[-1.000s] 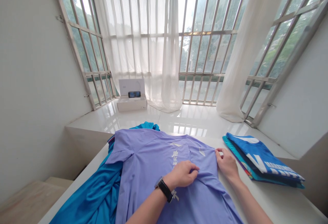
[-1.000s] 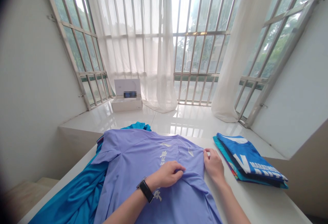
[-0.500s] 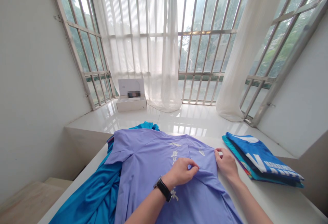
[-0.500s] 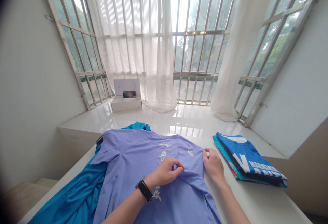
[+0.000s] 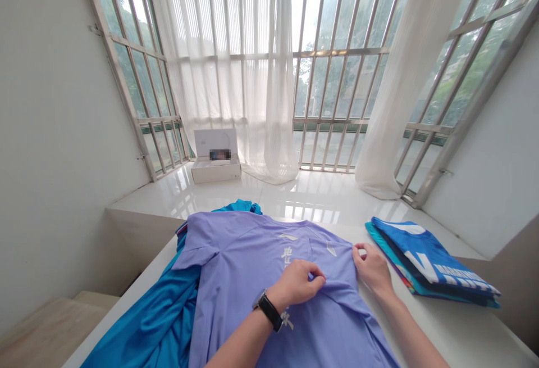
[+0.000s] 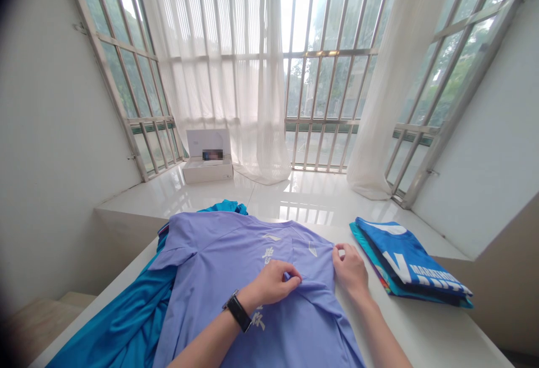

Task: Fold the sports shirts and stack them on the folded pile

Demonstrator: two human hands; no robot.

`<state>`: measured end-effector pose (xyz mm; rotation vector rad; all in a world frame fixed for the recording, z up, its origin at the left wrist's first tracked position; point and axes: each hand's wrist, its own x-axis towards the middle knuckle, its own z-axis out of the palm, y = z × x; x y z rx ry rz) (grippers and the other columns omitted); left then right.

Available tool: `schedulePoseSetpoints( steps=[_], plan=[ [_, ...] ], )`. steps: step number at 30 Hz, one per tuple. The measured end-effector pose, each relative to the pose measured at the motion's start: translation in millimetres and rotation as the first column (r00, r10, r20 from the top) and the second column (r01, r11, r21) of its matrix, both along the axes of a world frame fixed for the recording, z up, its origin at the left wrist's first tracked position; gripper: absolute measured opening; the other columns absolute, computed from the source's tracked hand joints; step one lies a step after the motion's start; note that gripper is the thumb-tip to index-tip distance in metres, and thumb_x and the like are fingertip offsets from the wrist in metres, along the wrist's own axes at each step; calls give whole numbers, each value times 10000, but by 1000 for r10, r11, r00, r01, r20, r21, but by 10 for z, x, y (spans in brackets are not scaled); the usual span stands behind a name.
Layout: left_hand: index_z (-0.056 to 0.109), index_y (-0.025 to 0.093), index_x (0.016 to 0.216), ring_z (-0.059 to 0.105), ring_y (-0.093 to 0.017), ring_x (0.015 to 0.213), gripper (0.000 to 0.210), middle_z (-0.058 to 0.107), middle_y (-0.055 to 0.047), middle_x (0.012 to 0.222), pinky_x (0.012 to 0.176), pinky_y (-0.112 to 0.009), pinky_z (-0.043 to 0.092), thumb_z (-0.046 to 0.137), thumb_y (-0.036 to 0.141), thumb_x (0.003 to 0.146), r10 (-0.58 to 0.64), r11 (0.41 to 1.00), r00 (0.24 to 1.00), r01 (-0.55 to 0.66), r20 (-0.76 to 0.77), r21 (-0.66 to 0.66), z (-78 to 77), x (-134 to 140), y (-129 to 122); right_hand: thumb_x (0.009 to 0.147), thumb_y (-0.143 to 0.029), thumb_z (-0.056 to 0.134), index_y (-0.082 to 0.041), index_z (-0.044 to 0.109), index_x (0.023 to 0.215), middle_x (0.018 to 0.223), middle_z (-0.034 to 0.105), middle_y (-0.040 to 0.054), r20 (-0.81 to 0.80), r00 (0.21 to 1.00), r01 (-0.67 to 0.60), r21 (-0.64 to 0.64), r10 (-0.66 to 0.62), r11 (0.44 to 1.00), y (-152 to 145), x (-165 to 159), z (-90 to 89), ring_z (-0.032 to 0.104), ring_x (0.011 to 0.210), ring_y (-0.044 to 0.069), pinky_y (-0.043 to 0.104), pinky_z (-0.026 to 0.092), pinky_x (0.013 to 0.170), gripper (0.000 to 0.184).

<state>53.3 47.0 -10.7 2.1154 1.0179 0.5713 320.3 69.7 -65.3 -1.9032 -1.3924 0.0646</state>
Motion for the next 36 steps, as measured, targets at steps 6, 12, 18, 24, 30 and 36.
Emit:
schedulePoseSetpoints(
  steps=[6,12,18,24,30,36],
  plan=[
    [792,211,966,661,-165,738,278,778,-23,892,714,-249,485,555,296,847,20,1000,1000,-20,-23,1,0,0,-10,831,-455,432,-226,612,825,903,701,86,8,1000,5,4,-5,1000,4,0,-5,680,706,215,321,466,652,291],
    [787,222,977,647,-177,776,279,774,-23,909,749,-270,482,550,302,853,29,1000,997,-29,-66,12,14,-5,-11,833,-436,438,-220,628,846,945,697,99,35,999,-4,32,3,999,-8,-1,58,672,752,230,349,495,713,288],
    [788,243,948,586,-243,955,242,768,-26,899,864,-333,464,589,341,853,40,995,994,-31,-98,90,28,-16,-30,873,-403,434,-194,649,1056,1180,678,142,118,945,-310,29,305,950,274,-229,227,608,1156,279,420,458,1019,351],
    [786,235,982,593,-255,999,254,768,-42,935,915,-346,465,580,336,872,7,995,995,3,-103,100,38,-26,-35,732,-365,659,-225,683,1121,1186,712,95,99,856,-484,-194,507,854,585,-457,289,665,1082,256,355,504,959,414],
    [784,239,1009,636,-258,959,291,771,-54,993,909,-366,483,545,338,875,-19,993,990,36,-141,116,64,-42,-31,680,-368,710,-252,719,978,847,735,24,104,857,-455,-308,505,836,584,-442,406,680,778,222,297,508,725,320],
    [784,246,1015,655,-267,956,304,772,-58,999,898,-374,502,534,336,867,-16,994,990,31,-140,103,87,-48,-29,765,-412,600,-235,665,675,651,675,-7,95,814,-519,-322,573,792,522,-489,517,618,647,188,276,455,640,209]
  ],
)
